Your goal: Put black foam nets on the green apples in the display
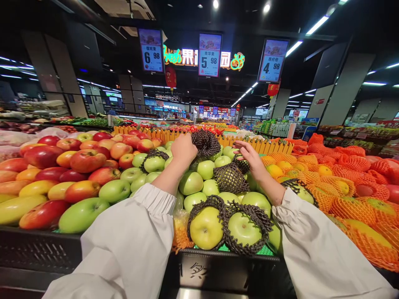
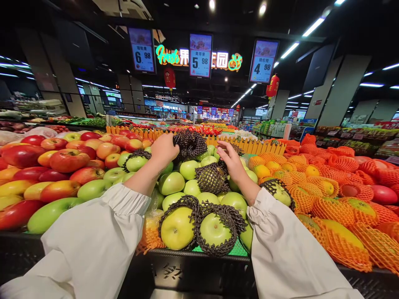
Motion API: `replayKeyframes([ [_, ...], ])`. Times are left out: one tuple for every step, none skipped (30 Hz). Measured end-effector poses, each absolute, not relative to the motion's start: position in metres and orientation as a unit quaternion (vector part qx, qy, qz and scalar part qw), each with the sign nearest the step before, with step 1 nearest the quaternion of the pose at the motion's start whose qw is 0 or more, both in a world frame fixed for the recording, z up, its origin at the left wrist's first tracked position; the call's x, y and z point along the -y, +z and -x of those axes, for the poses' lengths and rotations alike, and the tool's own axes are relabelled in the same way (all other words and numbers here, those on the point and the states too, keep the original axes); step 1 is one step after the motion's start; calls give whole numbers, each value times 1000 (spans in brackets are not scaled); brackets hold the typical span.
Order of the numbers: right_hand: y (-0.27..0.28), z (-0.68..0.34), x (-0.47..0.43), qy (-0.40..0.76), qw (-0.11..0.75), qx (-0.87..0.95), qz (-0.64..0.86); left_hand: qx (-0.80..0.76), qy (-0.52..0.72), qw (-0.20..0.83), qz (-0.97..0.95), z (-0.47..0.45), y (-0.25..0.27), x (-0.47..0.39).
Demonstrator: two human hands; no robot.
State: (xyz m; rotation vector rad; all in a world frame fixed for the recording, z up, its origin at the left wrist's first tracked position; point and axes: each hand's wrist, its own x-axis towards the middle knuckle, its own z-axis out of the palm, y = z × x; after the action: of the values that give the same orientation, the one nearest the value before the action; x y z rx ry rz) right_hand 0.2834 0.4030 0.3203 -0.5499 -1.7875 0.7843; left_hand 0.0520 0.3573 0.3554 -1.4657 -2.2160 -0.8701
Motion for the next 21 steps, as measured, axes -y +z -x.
replayKeyframes([
  [320, -283, -404, 325, 529, 748, 234, 767, -337, 194, 510, -52, 356, -357],
  [319, -283, -405, 321, 529, 748, 239, 750, -372, 216, 502, -52, 356, -357],
  [319, -283, -406, 315, 529, 748, 246, 730, -410, 235, 493, -52, 356, -358],
  [318, -282, -407, 309, 529, 749, 253, 708, -447, 251, 486, -52, 356, -359],
  [317, -282, -408, 303, 528, 750, 258, 683, -482, 262, 482, -51, 356, -360],
  [317, -282, -409, 297, 526, 752, 262, 659, -513, 269, 480, -50, 356, -361],
  [316, -282, -410, 292, 525, 755, 265, 635, -537, 271, 485, -50, 356, -362],
  [315, -282, -411, 287, 524, 756, 266, 611, -554, 270, 496, -50, 355, -363],
  [315, -282, -412, 284, 524, 757, 267, 588, -562, 268, 516, -50, 355, -363],
  [314, -282, -412, 281, 525, 757, 267, 565, -561, 265, 543, -52, 354, -363],
  [314, -282, -412, 279, 527, 758, 266, 541, -551, 263, 578, -54, 353, -362],
  [313, -283, -413, 274, 528, 759, 264, 517, -534, 260, 616, -56, 352, -361],
  [313, -283, -412, 269, 529, 762, 260, 495, -512, 255, 654, -59, 350, -360],
  [313, -283, -412, 263, 527, 768, 252, 477, -487, 248, 689, -62, 349, -359],
  [314, -284, -411, 256, 525, 775, 242, 465, -459, 237, 718, -66, 347, -358],
  [314, -284, -411, 249, 522, 783, 229, 460, -432, 224, 742, -68, 346, -358],
  [314, -284, -410, 241, 520, 790, 216, 461, -406, 211, 760, -71, 345, -357],
  [315, -284, -409, 233, 520, 796, 204, 465, -383, 200, 773, -72, 344, -358],
  [315, -284, -409, 223, 521, 800, 195, 471, -363, 190, 781, -74, 343, -358],
  [315, -284, -409, 211, 523, 804, 191, 479, -348, 182, 785, -74, 342, -358],
  [315, -284, -409, 196, 524, 807, 191, 485, -339, 176, 786, -74, 342, -359],
])
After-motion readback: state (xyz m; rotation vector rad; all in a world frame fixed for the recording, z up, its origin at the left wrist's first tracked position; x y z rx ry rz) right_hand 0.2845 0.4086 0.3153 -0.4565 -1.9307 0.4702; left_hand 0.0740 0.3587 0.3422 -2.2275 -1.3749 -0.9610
